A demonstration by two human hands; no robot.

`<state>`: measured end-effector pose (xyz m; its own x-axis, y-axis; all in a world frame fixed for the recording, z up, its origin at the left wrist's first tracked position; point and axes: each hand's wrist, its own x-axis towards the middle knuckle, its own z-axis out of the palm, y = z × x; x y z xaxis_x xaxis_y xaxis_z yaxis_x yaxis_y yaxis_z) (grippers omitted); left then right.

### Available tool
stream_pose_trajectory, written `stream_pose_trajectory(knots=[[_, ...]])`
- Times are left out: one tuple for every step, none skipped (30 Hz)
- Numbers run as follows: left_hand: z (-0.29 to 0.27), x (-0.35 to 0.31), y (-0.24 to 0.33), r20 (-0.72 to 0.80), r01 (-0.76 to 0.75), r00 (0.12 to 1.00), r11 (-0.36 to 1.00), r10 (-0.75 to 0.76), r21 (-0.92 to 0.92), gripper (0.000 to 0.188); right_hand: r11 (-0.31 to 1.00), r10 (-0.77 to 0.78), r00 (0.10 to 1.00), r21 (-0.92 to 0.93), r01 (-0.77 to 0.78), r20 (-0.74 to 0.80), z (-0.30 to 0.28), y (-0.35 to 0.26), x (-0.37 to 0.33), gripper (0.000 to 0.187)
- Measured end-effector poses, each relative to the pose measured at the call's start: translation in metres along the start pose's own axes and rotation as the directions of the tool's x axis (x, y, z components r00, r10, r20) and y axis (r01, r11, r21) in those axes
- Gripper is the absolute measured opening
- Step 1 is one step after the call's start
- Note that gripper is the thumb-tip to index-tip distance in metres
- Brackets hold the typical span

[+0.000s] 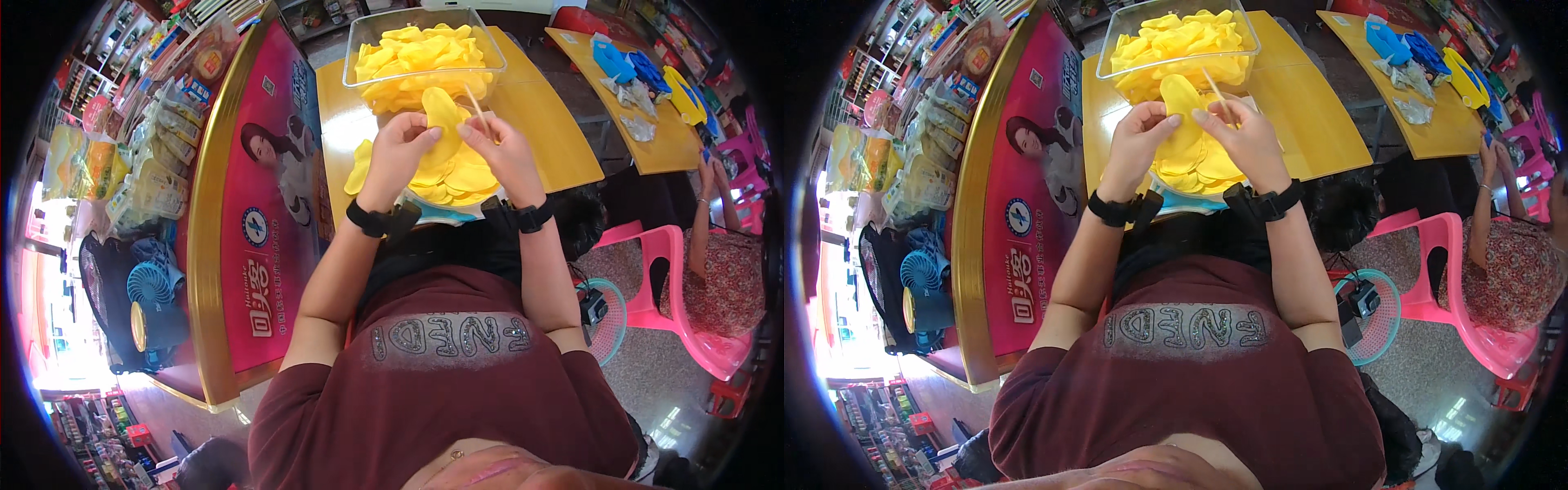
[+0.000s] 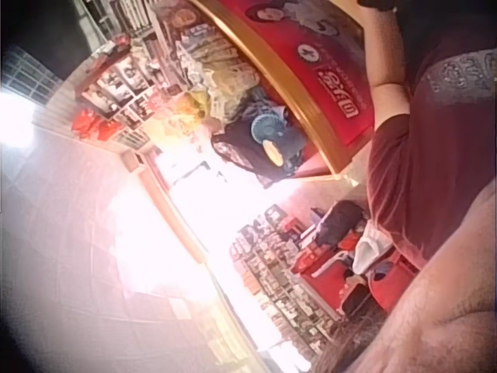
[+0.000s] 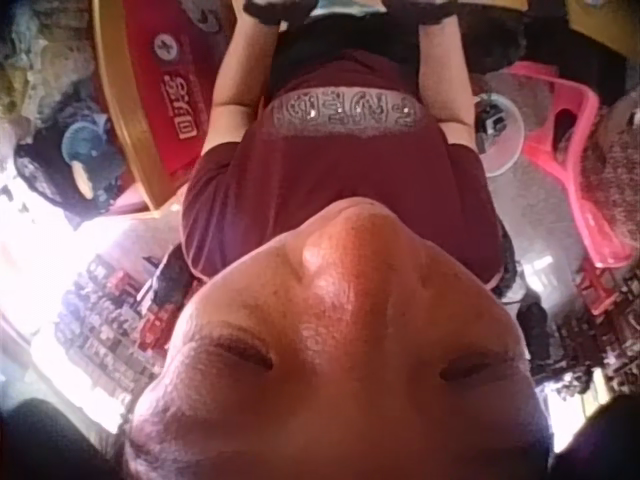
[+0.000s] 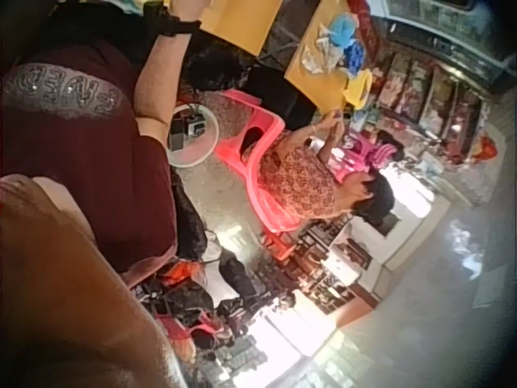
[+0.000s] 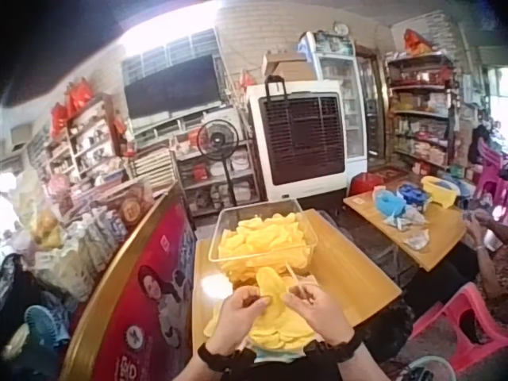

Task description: The person sits at a table and repeatedly picks up yellow dough wrappers and wooden sticks. They fold the wrappers around the sticks to form dumpling shapes and place them into a clear container.

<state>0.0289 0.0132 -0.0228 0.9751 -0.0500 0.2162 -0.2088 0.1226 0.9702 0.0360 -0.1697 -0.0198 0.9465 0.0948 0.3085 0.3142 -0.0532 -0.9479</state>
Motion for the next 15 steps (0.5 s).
stream_pose_trajectory(knots=[[0.002,-0.005,0.002,-0.021,0.000,1.000,0.999,-0.001,-0.047,0.018,1.000,-0.007,1.000,0.028,0.007,0.013,0.003,-0.002,-0.001,0.031],[0.004,-0.010,0.004,-0.041,-0.001,0.999,0.996,-0.003,-0.094,0.018,0.989,0.089,0.994,0.109,-0.097,0.070,0.003,-0.006,-0.003,0.030],[0.006,-0.014,0.005,-0.060,-0.003,0.998,0.990,-0.006,-0.141,0.019,0.962,0.180,0.975,0.182,-0.202,0.134,0.002,-0.012,-0.006,0.029],[0.008,-0.017,0.005,-0.097,-0.032,0.995,0.990,0.019,-0.141,0.021,0.920,0.262,0.944,0.244,-0.307,0.203,0.000,-0.018,-0.008,0.029],[0.010,-0.019,0.004,-0.133,-0.061,0.990,0.988,0.042,-0.139,0.024,0.941,0.231,0.958,0.213,-0.264,0.168,0.002,-0.019,-0.010,0.027],[0.011,-0.022,0.004,-0.170,-0.090,0.983,0.987,0.066,-0.137,0.026,0.959,0.197,0.971,0.180,-0.220,0.135,0.006,-0.019,-0.011,0.026],[0.011,-0.025,0.001,-0.236,-0.159,0.959,0.987,0.156,0.006,0.028,0.973,0.165,0.981,0.146,-0.179,0.104,0.008,-0.018,-0.012,0.025],[0.010,-0.029,-0.002,-0.288,-0.214,0.924,0.965,0.251,0.153,0.030,0.978,0.159,0.982,0.121,-0.171,0.100,0.009,-0.020,-0.013,0.024],[0.010,-0.032,-0.003,-0.324,-0.254,0.879,0.920,0.349,0.300,0.032,0.982,0.153,0.984,0.096,-0.162,0.096,0.010,-0.022,-0.014,0.023],[0.012,-0.038,-0.001,-0.281,-0.251,0.906,0.937,0.315,0.242,0.032,0.985,0.151,0.984,0.070,-0.158,0.095,0.012,-0.023,-0.016,0.022],[0.015,-0.043,0.001,-0.235,-0.245,0.930,0.952,0.284,0.183,0.034,0.987,0.138,0.985,0.074,-0.146,0.104,0.015,-0.024,-0.017,0.021],[0.019,-0.046,0.005,-0.186,-0.235,0.949,0.964,0.255,0.124,0.035,0.988,0.124,0.986,0.079,-0.133,0.114,0.017,-0.025,-0.018,0.021],[0.024,-0.047,0.012,-0.159,-0.219,0.962,0.975,0.220,0.024,0.033,0.990,0.105,0.987,0.081,-0.116,0.123,0.019,-0.027,-0.019,0.021],[0.023,-0.048,0.012,-0.145,-0.173,0.976,0.983,0.163,-0.063,0.032,0.987,0.106,0.987,0.109,-0.120,0.124,0.022,-0.025,-0.021,0.021],[0.023,-0.049,0.012,-0.126,-0.126,0.986,0.981,0.107,-0.149,0.031,0.983,0.108,0.986,0.137,-0.125,0.125,0.025,-0.021,-0.024,0.021]])
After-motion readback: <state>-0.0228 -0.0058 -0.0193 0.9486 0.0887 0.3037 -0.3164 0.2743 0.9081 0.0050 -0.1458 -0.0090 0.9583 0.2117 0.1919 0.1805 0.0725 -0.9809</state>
